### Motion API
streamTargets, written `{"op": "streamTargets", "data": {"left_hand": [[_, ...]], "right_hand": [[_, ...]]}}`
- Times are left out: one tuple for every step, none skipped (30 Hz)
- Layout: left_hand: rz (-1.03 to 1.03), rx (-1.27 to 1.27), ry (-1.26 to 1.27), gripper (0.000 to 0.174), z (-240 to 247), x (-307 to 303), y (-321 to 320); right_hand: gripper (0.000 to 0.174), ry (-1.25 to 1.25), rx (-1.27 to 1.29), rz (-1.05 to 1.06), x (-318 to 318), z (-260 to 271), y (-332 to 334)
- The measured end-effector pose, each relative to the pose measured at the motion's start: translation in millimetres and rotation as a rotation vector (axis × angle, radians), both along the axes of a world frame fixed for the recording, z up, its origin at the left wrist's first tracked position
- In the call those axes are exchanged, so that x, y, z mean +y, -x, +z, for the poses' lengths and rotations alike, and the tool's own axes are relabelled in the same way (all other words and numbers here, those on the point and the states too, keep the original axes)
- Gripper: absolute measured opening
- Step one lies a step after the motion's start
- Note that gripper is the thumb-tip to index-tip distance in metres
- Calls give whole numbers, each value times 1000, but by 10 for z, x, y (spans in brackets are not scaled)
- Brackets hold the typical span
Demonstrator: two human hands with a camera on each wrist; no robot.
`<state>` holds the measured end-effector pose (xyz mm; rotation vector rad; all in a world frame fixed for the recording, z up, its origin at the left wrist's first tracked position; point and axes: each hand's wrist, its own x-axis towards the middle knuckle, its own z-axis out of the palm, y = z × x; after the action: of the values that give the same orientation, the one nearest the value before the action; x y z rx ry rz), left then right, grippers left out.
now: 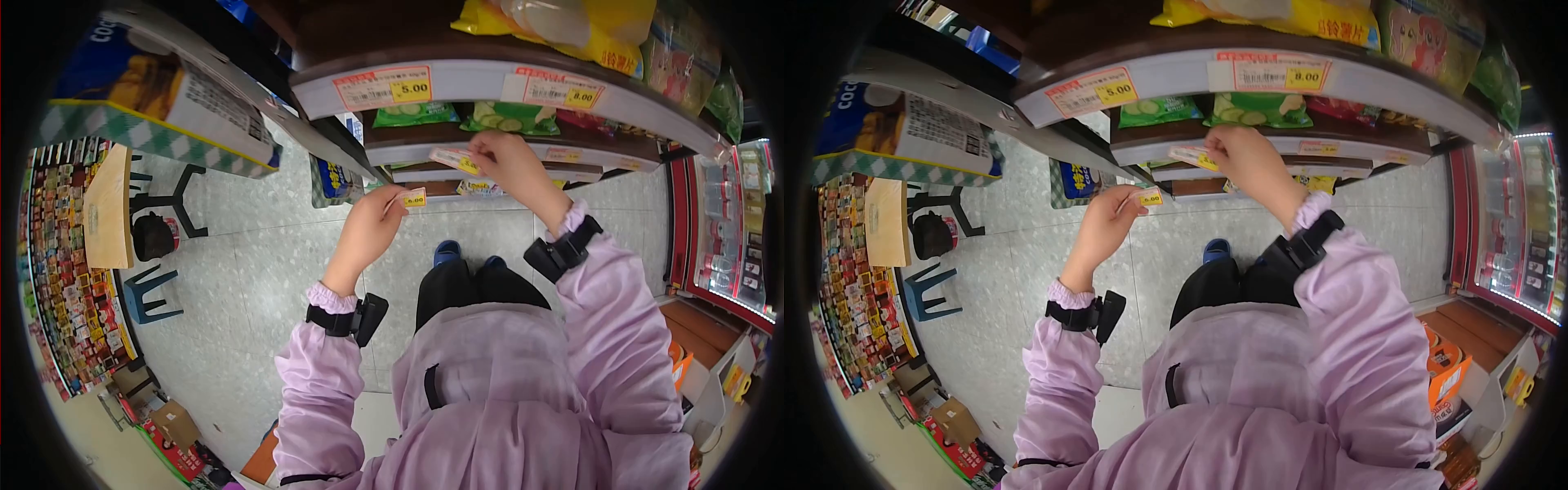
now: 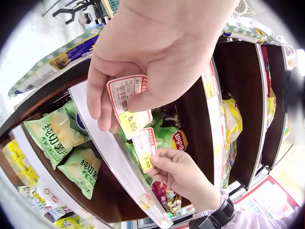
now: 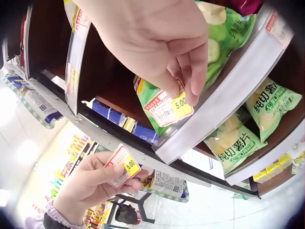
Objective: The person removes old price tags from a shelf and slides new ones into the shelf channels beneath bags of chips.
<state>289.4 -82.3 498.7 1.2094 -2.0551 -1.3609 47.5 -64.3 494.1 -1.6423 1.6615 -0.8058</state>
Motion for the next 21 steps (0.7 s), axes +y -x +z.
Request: {"op": "streamTargets", "data": {"left_hand": [[-4,-4,-8,17,-16,-19,16],[-17,-28,80,17,-45,-37,26],[-30,-52,168,17,-66,-53,42],[-13,-48,168,17,-75,-65,66],[-16,-52,162,17,-73,-80,85],[-13,-77,125,17,-64,-100,105],[-9,-101,90,17,-66,-112,114],[-10,-103,89,17,-79,-117,117],[-15,-125,81,16,-89,-126,126],[-19,-146,73,15,-97,-138,138],[-17,-144,78,15,-122,-148,147],[-8,-131,148,14,-165,-151,149],[1,-121,217,14,-201,-151,147],[7,-123,224,14,-231,-159,147],[9,-129,322,12,-253,-171,157],[11,-134,419,11,-274,-182,168],[14,-136,427,11,-295,-192,178],[-1,-173,499,10,-306,-198,187],[-17,-211,572,9,-322,-208,193],[-37,-232,552,8,-359,-221,192],[-34,-236,558,8,-375,-229,197]], "right_hand": [[7,-8,-4,-4,-36,-23,-39],[7,70,114,10,-65,-51,-85],[7,149,232,26,-89,-68,-133],[5,80,259,18,-109,-71,-172],[5,73,255,17,-117,-78,-209],[5,83,300,34,-128,-96,-235],[5,95,347,53,-144,-110,-258],[5,94,345,52,-162,-119,-279],[5,97,400,48,-182,-135,-287],[5,102,456,43,-202,-143,-286],[5,106,458,44,-223,-148,-283],[5,138,479,39,-243,-163,-288],[6,170,497,34,-261,-177,-299],[6,178,496,37,-281,-185,-309],[5,185,491,36,-296,-190,-316],[5,191,487,33,-307,-195,-322],[5,199,485,35,-315,-200,-330],[5,223,462,14,-315,-218,-339],[5,248,438,-6,-318,-234,-348],[5,255,435,-5,-322,-250,-359],[4,262,428,-10,-326,-257,-373]]}}
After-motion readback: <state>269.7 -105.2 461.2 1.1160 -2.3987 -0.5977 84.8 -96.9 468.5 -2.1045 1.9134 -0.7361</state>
